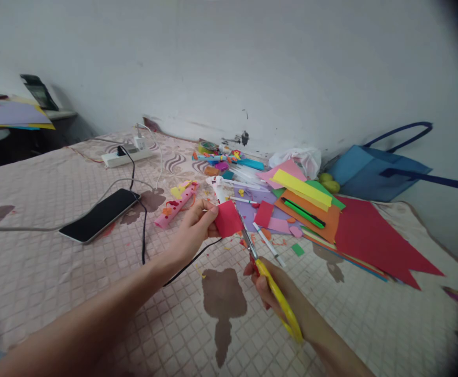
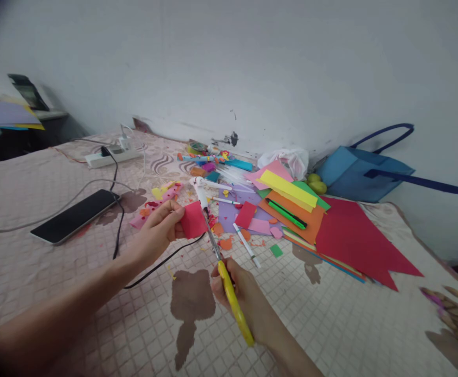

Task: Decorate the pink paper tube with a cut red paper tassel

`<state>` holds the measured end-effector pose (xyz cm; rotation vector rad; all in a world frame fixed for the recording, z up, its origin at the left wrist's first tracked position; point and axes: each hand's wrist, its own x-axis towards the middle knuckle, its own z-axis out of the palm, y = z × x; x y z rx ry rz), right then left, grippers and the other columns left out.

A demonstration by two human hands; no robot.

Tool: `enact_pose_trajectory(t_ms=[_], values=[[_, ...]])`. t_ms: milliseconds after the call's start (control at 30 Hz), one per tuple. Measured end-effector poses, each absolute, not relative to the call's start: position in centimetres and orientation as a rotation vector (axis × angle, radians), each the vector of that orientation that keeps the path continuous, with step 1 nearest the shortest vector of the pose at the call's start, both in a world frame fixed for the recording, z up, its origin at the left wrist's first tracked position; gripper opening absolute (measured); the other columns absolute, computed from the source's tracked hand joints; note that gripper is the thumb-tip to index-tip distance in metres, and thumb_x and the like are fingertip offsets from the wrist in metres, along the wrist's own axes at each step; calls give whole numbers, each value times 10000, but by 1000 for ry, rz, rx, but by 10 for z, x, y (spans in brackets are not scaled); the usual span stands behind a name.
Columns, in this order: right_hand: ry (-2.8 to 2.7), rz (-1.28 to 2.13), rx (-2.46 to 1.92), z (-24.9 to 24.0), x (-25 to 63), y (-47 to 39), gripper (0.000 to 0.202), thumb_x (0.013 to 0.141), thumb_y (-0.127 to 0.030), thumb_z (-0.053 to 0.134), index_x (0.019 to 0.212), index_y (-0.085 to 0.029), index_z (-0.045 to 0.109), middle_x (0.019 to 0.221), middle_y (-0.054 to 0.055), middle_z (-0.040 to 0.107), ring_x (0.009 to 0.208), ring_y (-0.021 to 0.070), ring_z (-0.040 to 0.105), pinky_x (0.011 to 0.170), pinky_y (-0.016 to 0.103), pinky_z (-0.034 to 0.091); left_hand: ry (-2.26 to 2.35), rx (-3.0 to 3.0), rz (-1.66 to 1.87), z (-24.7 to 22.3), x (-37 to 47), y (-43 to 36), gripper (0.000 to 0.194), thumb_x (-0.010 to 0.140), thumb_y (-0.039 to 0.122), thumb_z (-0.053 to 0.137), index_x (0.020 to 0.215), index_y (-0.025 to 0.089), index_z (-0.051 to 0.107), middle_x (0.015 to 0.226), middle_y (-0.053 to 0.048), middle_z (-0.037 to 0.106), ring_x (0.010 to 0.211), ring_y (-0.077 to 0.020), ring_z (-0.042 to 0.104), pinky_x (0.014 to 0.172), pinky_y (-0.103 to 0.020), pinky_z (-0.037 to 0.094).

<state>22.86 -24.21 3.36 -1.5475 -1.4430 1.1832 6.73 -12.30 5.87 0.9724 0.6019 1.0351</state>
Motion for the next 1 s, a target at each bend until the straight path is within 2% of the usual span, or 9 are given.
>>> enact_pose_trajectory(t_ms=[300,400,600,700,833,1000], values=[[-1404,1166,-1634,46,224,-242,599,680,-812,432,689,-214,408,608,-41,392,458,72,346,383,203,345,620,969,1031,58,67,-122,254,785,334,618,765,190,410,626,52,559,530,-94,586,580,-256,515],[-1352,1200,-1636,45,225,-242,578,681,-790,464,685,-215,410,628,-34,402,458,70,351,367,197,331,619,970,1033,57,66,-121,253,782,331,625,763,189,416,622,56,549,529,-92,579,581,-255,512],[-1350,1168,-1690,42,226,-242,466,712,-651,577,673,-212,426,576,-48,380,461,73,343,376,190,321,615,975,1027,57,66,-121,252,790,333,618,759,186,415,611,62,546,520,-84,571,586,-251,510],[-1376,1162,-1678,40,226,-241,492,699,-686,562,684,-208,449,567,-45,386,463,80,353,381,198,325,622,976,1027,58,66,-121,258,789,332,617,760,186,407,604,64,550,514,-83,572,583,-252,514],[-1439,1189,-1614,31,230,-242,567,744,-756,429,795,-196,503,570,-52,363,467,84,337,396,206,340,617,977,1022,58,66,-121,258,785,336,620,763,185,411,609,59,561,518,-86,581,584,-251,516],[-1516,1306,-1462,33,237,-248,507,861,-659,340,1018,-213,523,661,-24,448,536,115,432,495,255,425,618,975,1010,59,66,-122,260,784,334,621,770,189,405,625,53,568,539,-101,599,587,-263,521]])
